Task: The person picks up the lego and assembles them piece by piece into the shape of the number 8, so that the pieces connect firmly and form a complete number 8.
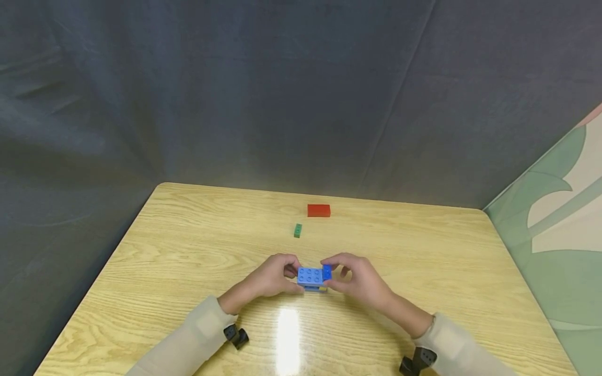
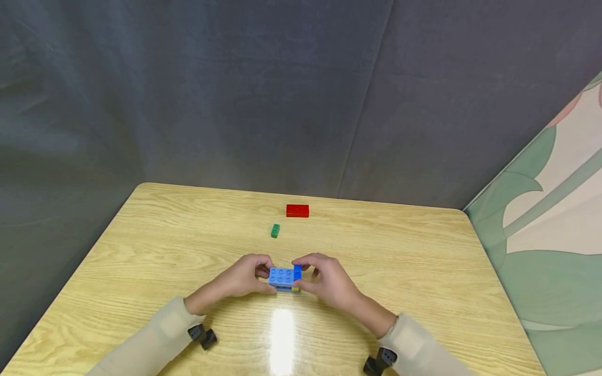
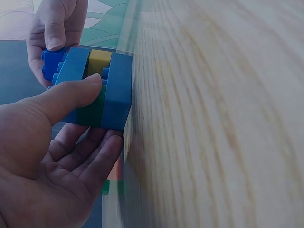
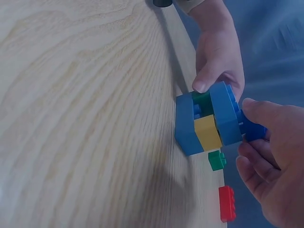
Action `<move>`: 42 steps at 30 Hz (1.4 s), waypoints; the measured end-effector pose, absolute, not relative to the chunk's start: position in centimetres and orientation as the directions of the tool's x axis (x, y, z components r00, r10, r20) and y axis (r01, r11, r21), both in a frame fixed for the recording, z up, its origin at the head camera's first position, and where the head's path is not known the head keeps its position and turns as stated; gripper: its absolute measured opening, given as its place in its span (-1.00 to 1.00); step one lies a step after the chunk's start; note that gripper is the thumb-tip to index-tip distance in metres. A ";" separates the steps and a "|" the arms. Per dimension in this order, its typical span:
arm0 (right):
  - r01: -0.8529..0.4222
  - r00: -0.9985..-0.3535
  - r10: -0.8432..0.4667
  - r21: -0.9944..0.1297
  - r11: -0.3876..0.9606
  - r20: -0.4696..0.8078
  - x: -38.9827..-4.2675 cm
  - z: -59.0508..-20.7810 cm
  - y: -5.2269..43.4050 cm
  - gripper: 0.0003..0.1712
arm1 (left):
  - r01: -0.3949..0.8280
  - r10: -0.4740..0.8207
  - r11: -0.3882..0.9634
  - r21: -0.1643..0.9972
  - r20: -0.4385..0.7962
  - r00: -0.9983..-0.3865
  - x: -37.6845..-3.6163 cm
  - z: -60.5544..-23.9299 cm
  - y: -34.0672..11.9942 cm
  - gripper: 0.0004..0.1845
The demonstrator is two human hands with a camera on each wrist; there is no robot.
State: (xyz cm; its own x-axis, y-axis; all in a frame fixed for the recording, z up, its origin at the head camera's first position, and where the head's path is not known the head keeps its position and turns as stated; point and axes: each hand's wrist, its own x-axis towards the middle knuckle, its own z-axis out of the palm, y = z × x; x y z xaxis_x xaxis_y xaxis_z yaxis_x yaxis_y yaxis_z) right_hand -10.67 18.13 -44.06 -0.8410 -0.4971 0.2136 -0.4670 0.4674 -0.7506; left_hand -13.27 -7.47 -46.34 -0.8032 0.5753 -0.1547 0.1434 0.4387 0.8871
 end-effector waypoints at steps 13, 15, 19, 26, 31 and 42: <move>-0.431 -0.855 -0.481 -0.778 0.456 0.191 -10.4 -44.5 17.9 -0.59 | 0.149 0.574 0.444 0.884 -0.153 -0.805 -13.3 -46.4 -7.5 -0.71; -0.424 -0.858 -0.477 -0.785 0.451 0.190 -10.3 -44.6 17.8 -0.59 | 0.153 0.574 0.446 0.882 -0.151 -0.805 -13.3 -46.5 -7.5 -0.70; -0.421 -0.862 -0.467 -0.791 0.443 0.198 -10.3 -44.8 17.7 -0.60 | 0.160 0.573 0.453 0.877 -0.150 -0.805 -13.3 -46.5 -7.5 -0.70; -0.421 -0.862 -0.466 -0.792 0.442 0.198 -10.5 -44.8 17.6 -0.60 | 0.163 0.565 0.465 0.870 -0.150 -0.811 -13.3 -46.3 -7.4 -0.69; -0.418 -0.861 -0.473 -0.789 0.450 0.186 -10.6 -44.4 17.7 -0.58 | 0.166 0.566 0.463 0.871 -0.146 -0.811 -13.5 -46.4 -7.4 -0.69; -0.364 -0.888 -0.434 -0.805 0.468 0.150 -10.2 -44.8 17.5 -0.60 | 0.160 0.565 0.466 0.870 -0.154 -0.810 -13.4 -46.3 -7.3 -0.70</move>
